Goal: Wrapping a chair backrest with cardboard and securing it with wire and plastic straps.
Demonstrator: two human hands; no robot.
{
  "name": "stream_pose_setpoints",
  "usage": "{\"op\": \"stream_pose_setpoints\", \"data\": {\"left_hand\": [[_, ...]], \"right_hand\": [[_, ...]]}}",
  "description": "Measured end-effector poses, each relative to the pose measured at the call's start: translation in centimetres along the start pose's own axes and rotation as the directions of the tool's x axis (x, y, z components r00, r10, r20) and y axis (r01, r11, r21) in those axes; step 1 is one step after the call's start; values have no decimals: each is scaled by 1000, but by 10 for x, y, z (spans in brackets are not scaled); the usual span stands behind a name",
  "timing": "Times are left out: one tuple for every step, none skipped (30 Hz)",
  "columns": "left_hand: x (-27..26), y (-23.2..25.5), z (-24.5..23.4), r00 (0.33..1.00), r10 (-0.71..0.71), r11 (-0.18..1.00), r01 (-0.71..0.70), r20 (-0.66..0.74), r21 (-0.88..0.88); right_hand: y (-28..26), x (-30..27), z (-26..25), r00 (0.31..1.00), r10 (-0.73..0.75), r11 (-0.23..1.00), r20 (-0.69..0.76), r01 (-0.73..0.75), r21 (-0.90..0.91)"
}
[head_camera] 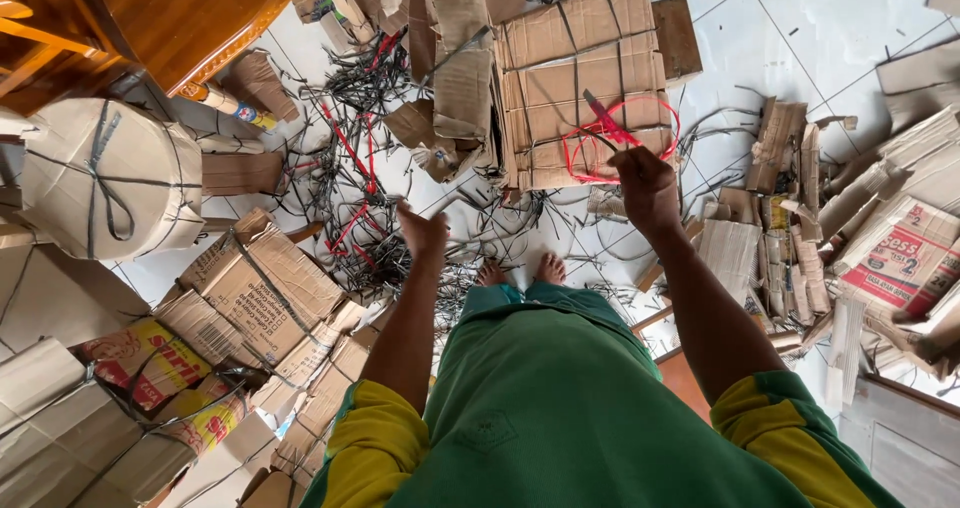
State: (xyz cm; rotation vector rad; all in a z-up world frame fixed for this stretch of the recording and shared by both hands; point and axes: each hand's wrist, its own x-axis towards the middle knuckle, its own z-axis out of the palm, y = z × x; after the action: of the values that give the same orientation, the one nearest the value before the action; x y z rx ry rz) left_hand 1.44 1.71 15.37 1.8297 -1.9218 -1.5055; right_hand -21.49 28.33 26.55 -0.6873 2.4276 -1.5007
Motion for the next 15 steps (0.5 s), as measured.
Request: {"op": "stream_pose_setpoints", "data": {"left_hand": [[12,11,-15,985,86,991,-100,-151,-91],[24,22,-29,940,155,964,-212,-304,-162],[15,50,-51,939,158,963,-214,-305,-163],[7,78,-73,829,329,904,-415,-453,-103],[-2,106,-94,665,475,809,-588,-576,-12],[-25,133,-108,665,475,809,-588,-577,-12],[-47,161,-122,589,631,666,-745,-504,-38],[-69,188,-137,475,764,493,-866,-437,-80],[-85,210,-138,473,764,492,-867,-440,-77],[-100,233,-140,313,898,301,-950,-310,-87],[-116,255,-142,121,976,100,-987,-178,-124],[-126,267,-137,118,977,97,-988,-180,-120],[-137,280,-133,108,993,114,-984,46,-135],[-149,292,-128,93,959,136,-980,270,-146],[-147,297,-124,90,960,132,-981,267,-143]], "right_hand": [[-9,5,2,999,-50,997,-7,50,58],[-18,10,4,995,-97,988,-20,99,115],[-32,14,4,995,-100,988,-21,101,116],[-45,16,2,994,-105,982,-18,107,157],[-59,19,1,994,-111,974,-16,112,197],[-72,23,-2,994,-111,974,-16,112,197],[-85,27,-5,987,-159,960,-18,159,232],[-98,31,-6,978,-208,941,-20,206,268],[-117,32,-8,977,-212,940,-20,209,271],[-136,34,-10,968,-250,909,-15,240,341],[-155,35,-11,957,-288,872,-13,269,409],[-166,37,-10,956,-292,870,-15,272,411],[-177,40,-10,929,-369,859,18,333,387],[-189,43,-9,895,-442,843,52,395,365],[-198,46,-7,893,-447,840,51,400,366]]}}
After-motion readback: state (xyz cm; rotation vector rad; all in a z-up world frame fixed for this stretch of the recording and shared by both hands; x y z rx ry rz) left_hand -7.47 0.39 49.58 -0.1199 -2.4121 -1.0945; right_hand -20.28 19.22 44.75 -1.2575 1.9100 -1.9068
